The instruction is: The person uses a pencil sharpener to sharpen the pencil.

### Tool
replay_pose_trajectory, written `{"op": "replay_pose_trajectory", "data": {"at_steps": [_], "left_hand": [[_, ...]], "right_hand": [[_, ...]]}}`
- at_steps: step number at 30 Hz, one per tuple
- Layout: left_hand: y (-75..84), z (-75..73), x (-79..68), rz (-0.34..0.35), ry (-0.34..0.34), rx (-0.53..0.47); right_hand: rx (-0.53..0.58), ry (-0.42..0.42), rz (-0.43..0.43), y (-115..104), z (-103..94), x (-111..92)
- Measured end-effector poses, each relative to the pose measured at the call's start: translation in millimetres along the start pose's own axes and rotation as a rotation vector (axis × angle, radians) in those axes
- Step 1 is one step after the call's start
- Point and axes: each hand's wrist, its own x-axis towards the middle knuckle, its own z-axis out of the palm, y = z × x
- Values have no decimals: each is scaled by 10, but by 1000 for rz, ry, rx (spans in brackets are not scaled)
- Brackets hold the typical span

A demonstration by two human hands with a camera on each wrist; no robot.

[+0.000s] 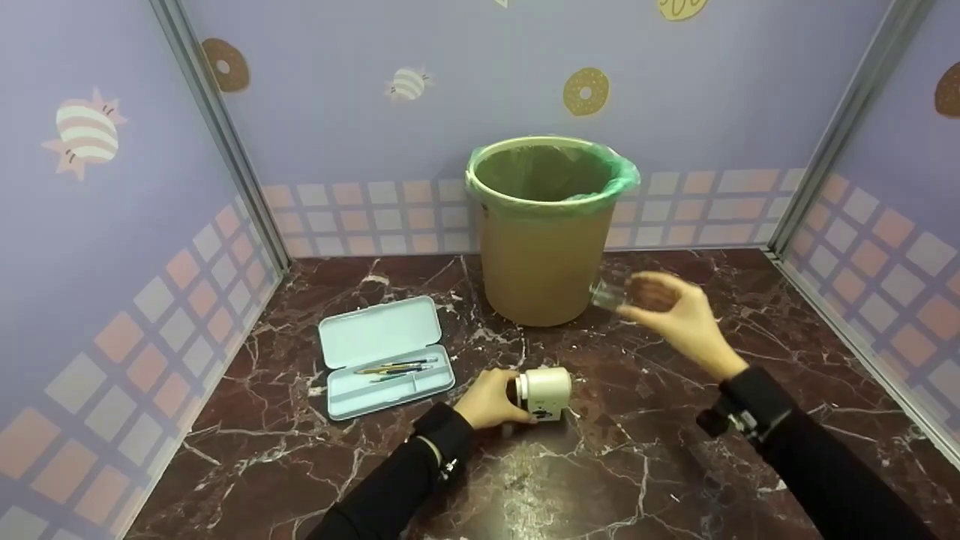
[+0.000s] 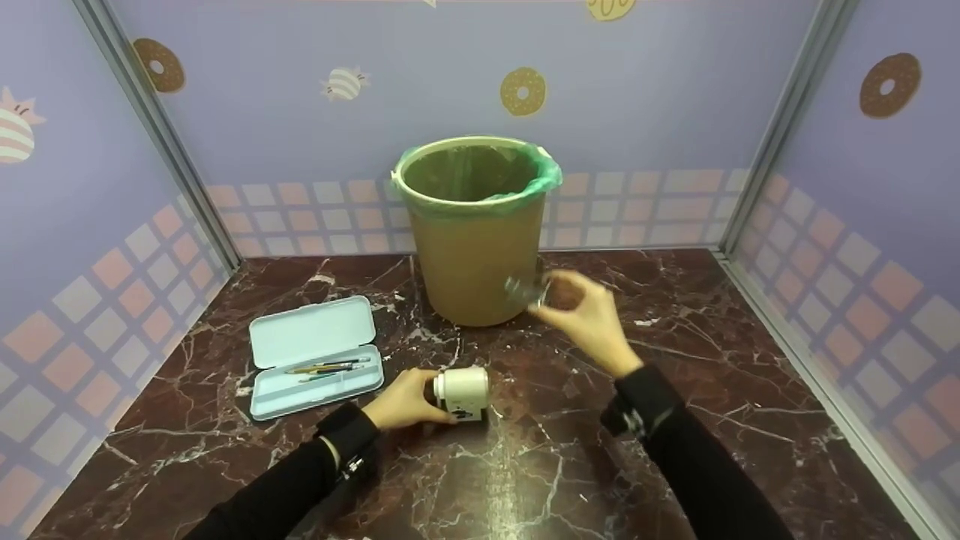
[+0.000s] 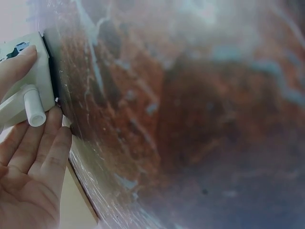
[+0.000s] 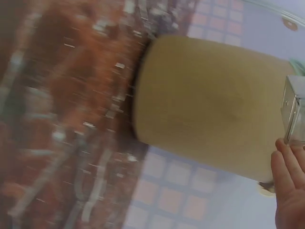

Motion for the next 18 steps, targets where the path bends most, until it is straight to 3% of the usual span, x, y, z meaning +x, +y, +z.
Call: {"op": "replay_pose_trajectory", "data": {"at_steps": [6, 11, 18], "left_hand": [[19, -7, -9, -17, -3, -9], [16, -4, -12, -22, -3, -6], [19, 2, 0, -17, 0, -3]], "right_hand": [[-66, -119, 54, 379, 201, -372], [-30, -234, 103, 623, 349, -623], [-16, -338, 70, 758, 494, -762]]}}
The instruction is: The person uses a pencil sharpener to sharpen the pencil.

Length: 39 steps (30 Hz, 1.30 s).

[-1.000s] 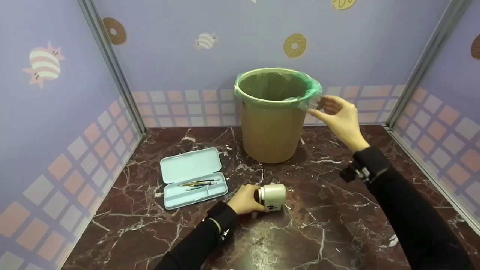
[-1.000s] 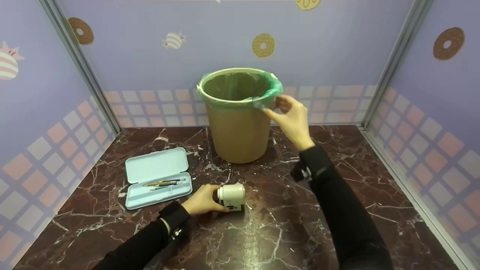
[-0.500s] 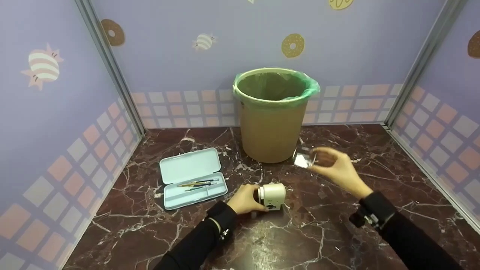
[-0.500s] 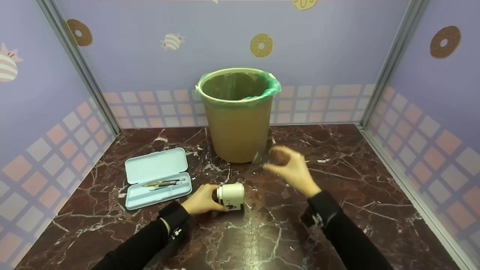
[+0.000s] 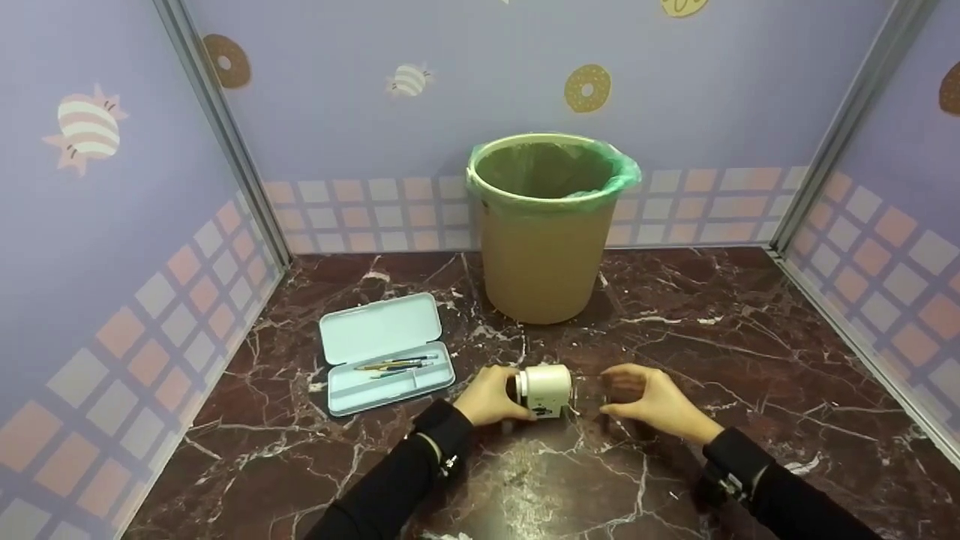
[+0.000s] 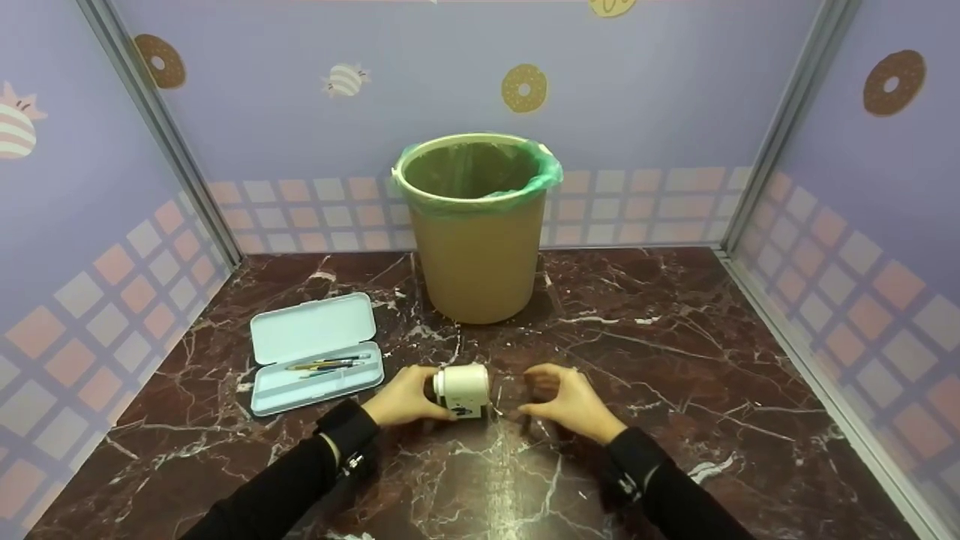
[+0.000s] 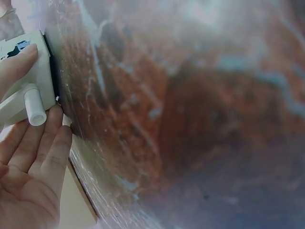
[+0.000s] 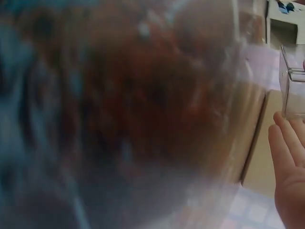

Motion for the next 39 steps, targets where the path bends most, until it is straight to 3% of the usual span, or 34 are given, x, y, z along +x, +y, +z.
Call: {"op": "replay_pose_trajectory", "data": {"at_steps": [14, 22, 32, 39], "left_hand": [[19, -7, 11, 26, 3, 17], [11, 10, 5, 39, 7, 28], [-16, -9, 8, 34, 11, 23], [-14, 1, 0, 38, 10, 11]], "right_hand": [[86, -139, 3, 20, 71, 104], [62, -180, -3, 21, 90, 183], [-47, -227, -12, -47, 74, 301], [-5, -245, -37, -88, 161, 369]]}}
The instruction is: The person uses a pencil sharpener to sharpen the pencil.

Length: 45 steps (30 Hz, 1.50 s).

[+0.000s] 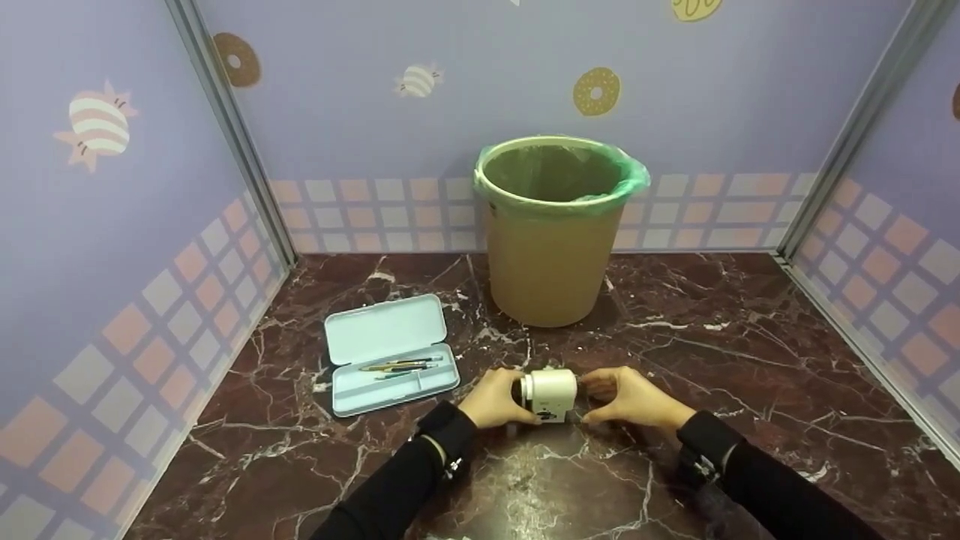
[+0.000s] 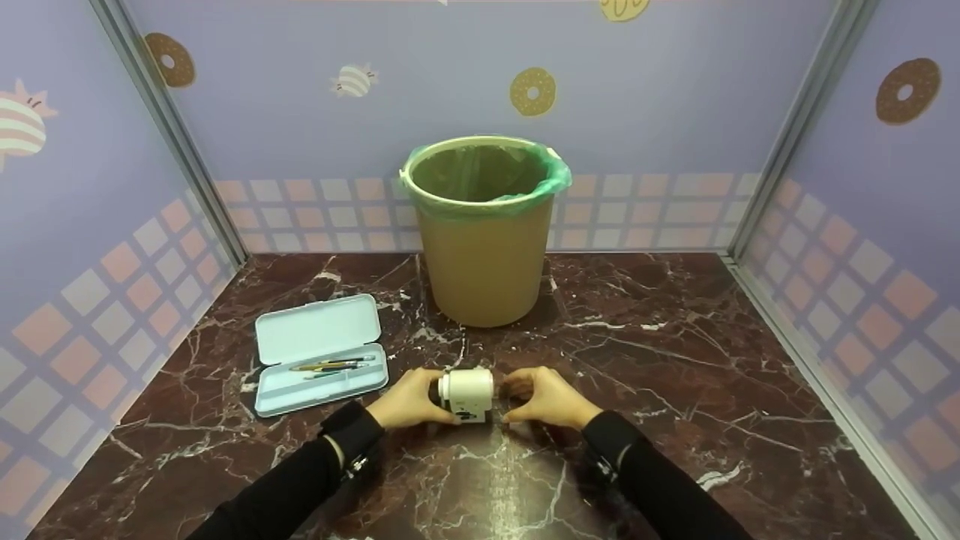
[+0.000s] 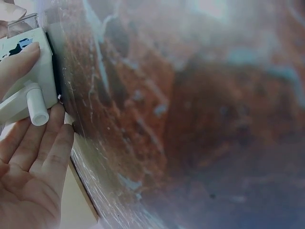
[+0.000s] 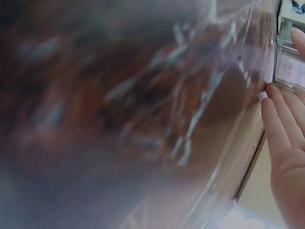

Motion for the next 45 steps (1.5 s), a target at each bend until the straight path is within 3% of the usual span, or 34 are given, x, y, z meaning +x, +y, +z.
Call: {"op": "replay_pose_trajectory", "data": {"at_steps": [16, 25, 36, 45], "left_hand": [[19, -23, -1, -28, -12, -16], [12, -11, -8, -27, -12, -24], [2, 0, 10, -12, -3, 13], [35, 18, 28, -3, 5, 31]], "right_hand": [[41, -10, -17, -49, 139, 143], [-24, 13, -16, -114, 206, 208], [25, -19, -30, -80, 208, 225], [16, 42, -24, -110, 223, 154]]}}
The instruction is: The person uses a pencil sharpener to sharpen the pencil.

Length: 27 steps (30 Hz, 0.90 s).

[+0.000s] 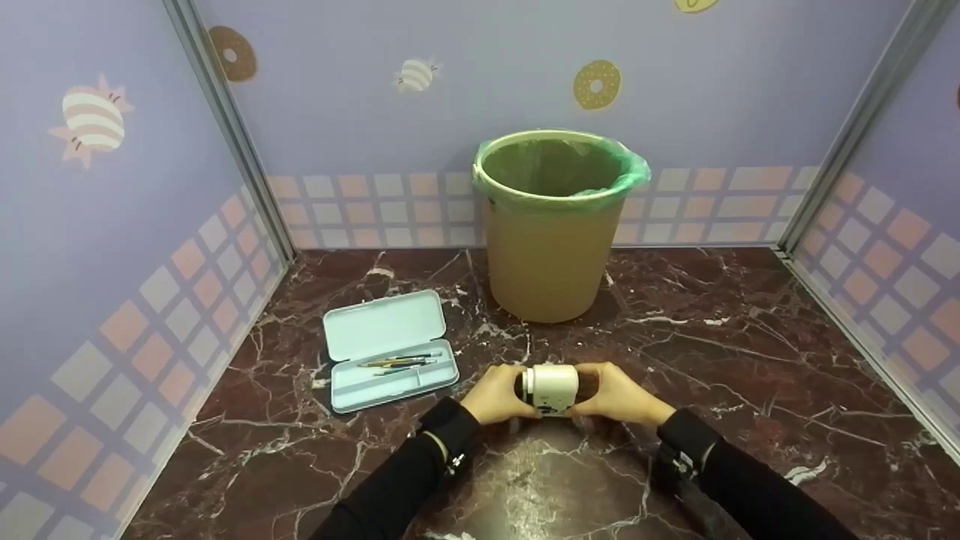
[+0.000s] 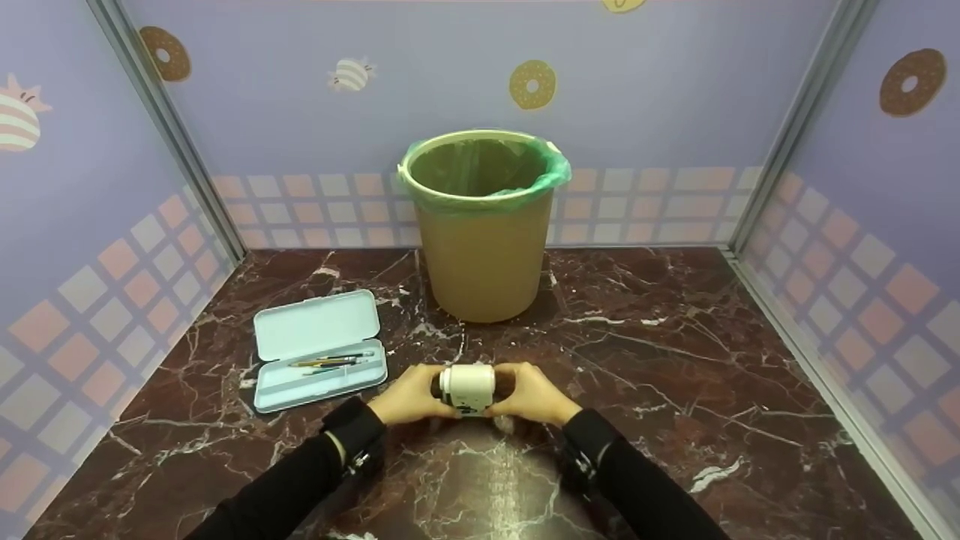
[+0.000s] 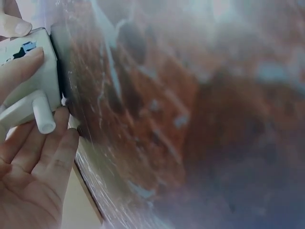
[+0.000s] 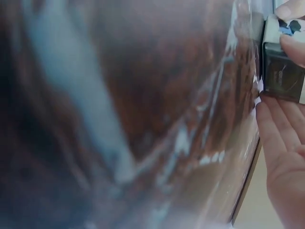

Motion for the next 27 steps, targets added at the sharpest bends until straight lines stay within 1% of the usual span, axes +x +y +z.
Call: {"op": "replay_pose_trajectory", "data": {"at_steps": [5, 8, 11, 15, 19, 22, 25, 27], "left_hand": [[-45, -48, 27, 10, 13, 6], [-92, -135, 40, 7, 57, 31], [-132, -242, 56, -13, 124, 106], [-145, -391, 98, -21, 202, 245], [-130, -517, 174, 16, 264, 405], [-119, -592, 236, 9, 277, 497], [-112, -668, 306, -42, 279, 581], [-104, -723, 354, -88, 282, 624]], "right_hand": [[8, 91, 44, 1, -67, -108], [-10, 177, 96, 34, -157, -179], [-67, 279, 166, 79, -264, -250], [-192, 418, 272, 144, -421, -343], [-280, 527, 362, 224, -581, -440], [-313, 591, 412, 296, -691, -520], [-334, 642, 451, 360, -782, -591], [-345, 664, 472, 398, -827, -626]]}}
